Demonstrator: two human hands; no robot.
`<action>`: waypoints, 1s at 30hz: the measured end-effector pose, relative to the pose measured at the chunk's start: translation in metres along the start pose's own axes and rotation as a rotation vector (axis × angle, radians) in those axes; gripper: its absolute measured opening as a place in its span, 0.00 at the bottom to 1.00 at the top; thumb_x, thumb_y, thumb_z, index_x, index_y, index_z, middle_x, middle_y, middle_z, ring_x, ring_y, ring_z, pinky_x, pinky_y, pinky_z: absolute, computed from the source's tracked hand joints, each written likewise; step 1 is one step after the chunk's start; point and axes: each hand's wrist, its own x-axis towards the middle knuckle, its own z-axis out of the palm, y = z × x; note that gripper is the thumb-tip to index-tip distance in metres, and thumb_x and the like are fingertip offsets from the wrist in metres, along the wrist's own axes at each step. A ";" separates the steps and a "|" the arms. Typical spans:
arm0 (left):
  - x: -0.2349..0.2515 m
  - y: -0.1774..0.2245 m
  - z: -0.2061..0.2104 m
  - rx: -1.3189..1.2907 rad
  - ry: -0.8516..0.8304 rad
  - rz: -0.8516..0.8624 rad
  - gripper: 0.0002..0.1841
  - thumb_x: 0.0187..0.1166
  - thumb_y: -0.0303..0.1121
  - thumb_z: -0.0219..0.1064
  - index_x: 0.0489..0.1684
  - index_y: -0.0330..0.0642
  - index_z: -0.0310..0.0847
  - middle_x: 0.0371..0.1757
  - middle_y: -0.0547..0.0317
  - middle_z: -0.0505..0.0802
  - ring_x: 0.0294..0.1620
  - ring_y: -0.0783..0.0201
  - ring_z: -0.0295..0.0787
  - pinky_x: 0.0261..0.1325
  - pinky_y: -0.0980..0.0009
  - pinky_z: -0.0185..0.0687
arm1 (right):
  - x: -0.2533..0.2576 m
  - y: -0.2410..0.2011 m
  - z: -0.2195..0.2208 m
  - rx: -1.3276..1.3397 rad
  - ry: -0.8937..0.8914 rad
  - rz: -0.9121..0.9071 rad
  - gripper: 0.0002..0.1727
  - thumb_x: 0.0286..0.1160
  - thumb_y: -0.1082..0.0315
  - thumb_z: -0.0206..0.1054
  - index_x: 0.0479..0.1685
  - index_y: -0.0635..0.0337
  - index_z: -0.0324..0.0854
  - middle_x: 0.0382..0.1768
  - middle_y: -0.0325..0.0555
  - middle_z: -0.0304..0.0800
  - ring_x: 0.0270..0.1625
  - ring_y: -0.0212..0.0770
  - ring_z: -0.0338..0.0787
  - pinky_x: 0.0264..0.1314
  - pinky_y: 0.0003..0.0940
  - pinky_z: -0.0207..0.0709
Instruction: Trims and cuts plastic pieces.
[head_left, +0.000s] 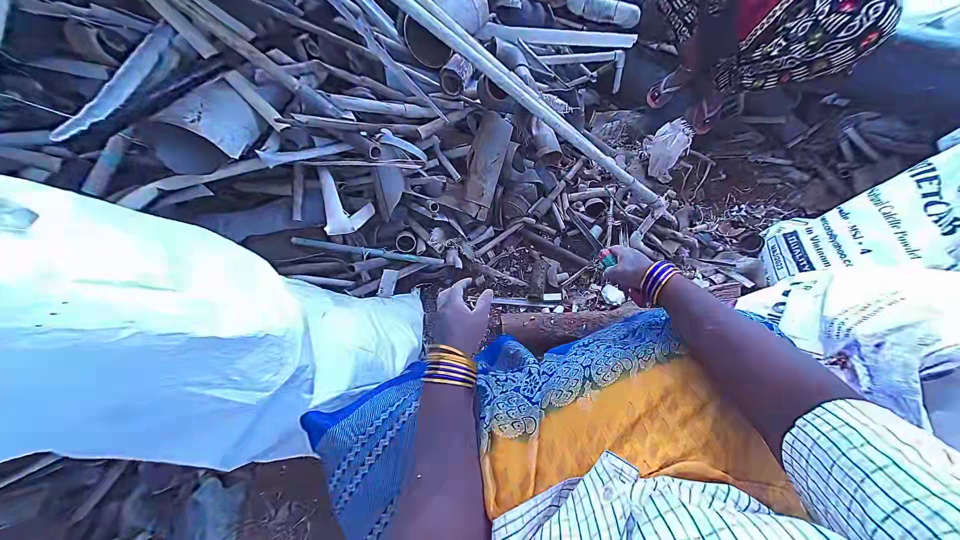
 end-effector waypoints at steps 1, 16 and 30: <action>0.012 -0.002 0.011 0.108 -0.157 -0.054 0.31 0.88 0.47 0.64 0.83 0.35 0.70 0.82 0.32 0.75 0.84 0.38 0.71 0.85 0.44 0.62 | 0.008 -0.002 -0.006 -0.078 -0.021 0.007 0.24 0.80 0.71 0.67 0.73 0.70 0.73 0.59 0.70 0.84 0.57 0.62 0.87 0.62 0.61 0.77; 0.104 -0.020 0.043 0.189 -0.556 -0.263 0.35 0.90 0.52 0.58 0.89 0.40 0.61 0.85 0.37 0.73 0.85 0.42 0.71 0.84 0.44 0.64 | 0.199 0.015 0.082 0.006 -0.125 0.223 0.22 0.80 0.63 0.69 0.66 0.69 0.78 0.54 0.66 0.87 0.52 0.58 0.88 0.58 0.58 0.80; 0.129 -0.053 0.050 0.233 -0.691 -0.391 0.36 0.90 0.54 0.57 0.91 0.40 0.58 0.85 0.37 0.73 0.85 0.41 0.71 0.84 0.42 0.63 | 0.292 0.005 0.149 -0.182 -0.189 0.011 0.41 0.80 0.71 0.67 0.93 0.64 0.52 0.80 0.68 0.73 0.81 0.62 0.76 0.84 0.58 0.66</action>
